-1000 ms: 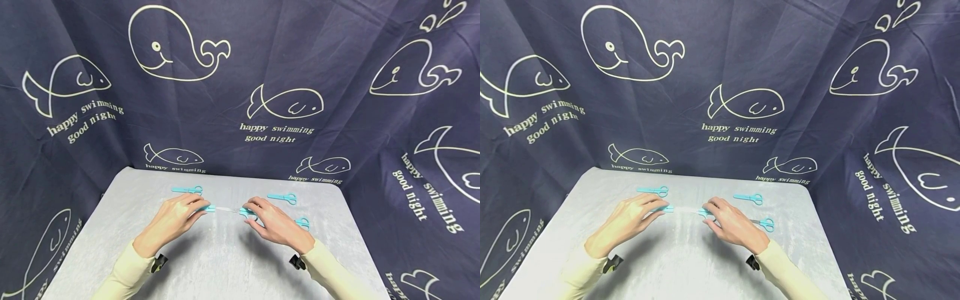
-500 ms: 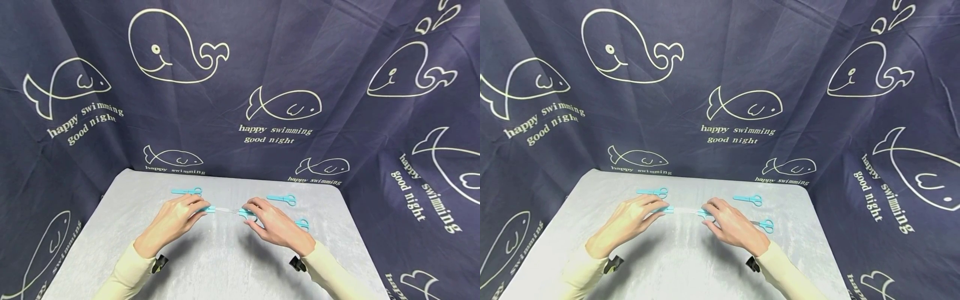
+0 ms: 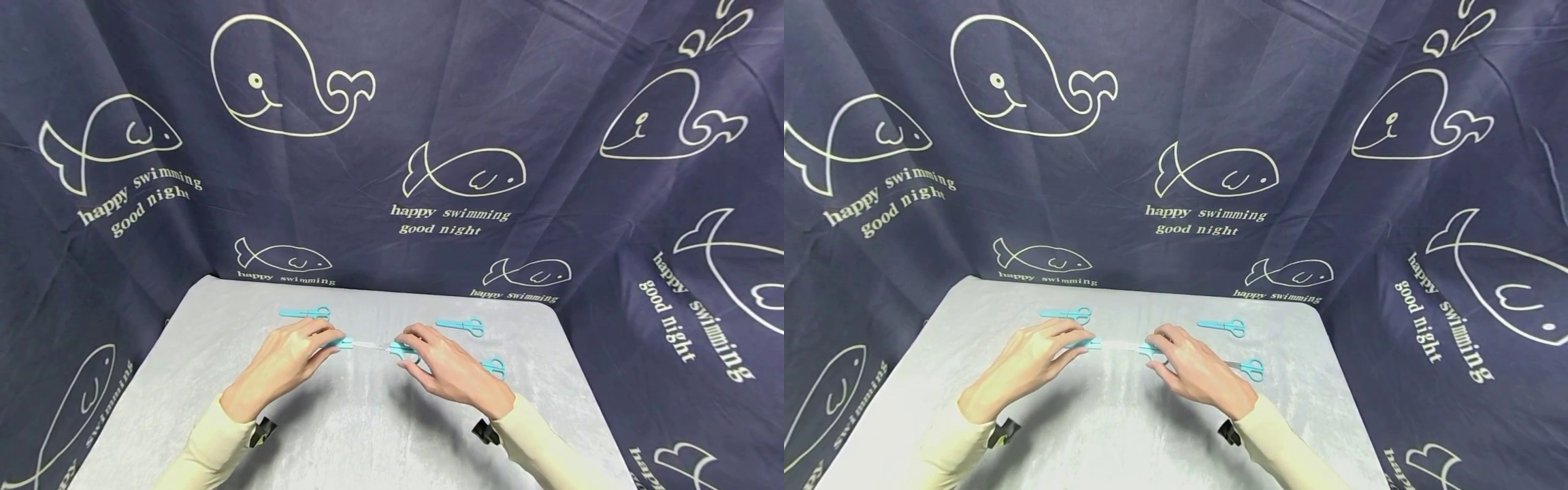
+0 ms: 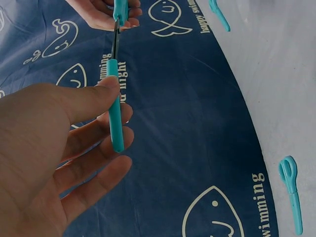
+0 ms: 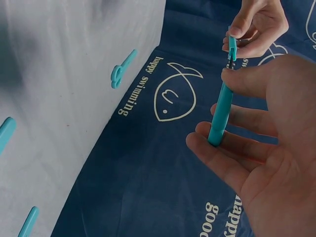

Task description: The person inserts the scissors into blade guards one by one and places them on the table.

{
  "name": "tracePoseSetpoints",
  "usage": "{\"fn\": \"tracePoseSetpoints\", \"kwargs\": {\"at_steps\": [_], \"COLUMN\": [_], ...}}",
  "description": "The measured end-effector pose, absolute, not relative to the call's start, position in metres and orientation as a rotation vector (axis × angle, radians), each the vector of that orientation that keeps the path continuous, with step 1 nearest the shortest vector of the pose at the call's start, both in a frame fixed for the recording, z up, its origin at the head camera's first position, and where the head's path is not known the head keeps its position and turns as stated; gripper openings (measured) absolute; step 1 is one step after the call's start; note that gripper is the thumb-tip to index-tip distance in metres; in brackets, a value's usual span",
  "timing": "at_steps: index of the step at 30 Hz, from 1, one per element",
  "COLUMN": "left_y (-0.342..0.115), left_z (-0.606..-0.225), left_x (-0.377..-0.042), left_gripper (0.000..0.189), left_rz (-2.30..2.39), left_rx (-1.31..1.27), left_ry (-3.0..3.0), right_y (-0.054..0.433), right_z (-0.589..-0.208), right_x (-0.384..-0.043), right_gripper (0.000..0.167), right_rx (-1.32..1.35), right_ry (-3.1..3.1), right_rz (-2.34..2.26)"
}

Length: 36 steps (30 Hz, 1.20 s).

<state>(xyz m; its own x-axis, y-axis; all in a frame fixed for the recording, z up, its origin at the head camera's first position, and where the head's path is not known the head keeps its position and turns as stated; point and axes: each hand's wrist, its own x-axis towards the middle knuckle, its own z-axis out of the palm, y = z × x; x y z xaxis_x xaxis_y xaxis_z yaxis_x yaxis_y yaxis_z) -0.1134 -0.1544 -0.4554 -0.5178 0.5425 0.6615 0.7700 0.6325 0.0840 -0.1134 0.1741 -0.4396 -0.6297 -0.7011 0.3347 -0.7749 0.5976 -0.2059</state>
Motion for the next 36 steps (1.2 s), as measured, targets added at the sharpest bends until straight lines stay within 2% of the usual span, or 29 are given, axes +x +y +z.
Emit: {"fn": "tracePoseSetpoints", "kwargs": {"at_steps": [36], "left_y": [-0.1496], "left_z": [-0.4563], "left_x": [-0.1099], "left_gripper": [0.023], "left_rz": [-0.506], "left_rx": [-1.067], "left_ry": [-2.260], "right_y": [0.1671], "right_z": [-0.4403], "right_x": [-0.1128], "right_gripper": [0.032], "right_rx": [1.270], "right_ry": [-2.574], "right_rz": [0.489]}}
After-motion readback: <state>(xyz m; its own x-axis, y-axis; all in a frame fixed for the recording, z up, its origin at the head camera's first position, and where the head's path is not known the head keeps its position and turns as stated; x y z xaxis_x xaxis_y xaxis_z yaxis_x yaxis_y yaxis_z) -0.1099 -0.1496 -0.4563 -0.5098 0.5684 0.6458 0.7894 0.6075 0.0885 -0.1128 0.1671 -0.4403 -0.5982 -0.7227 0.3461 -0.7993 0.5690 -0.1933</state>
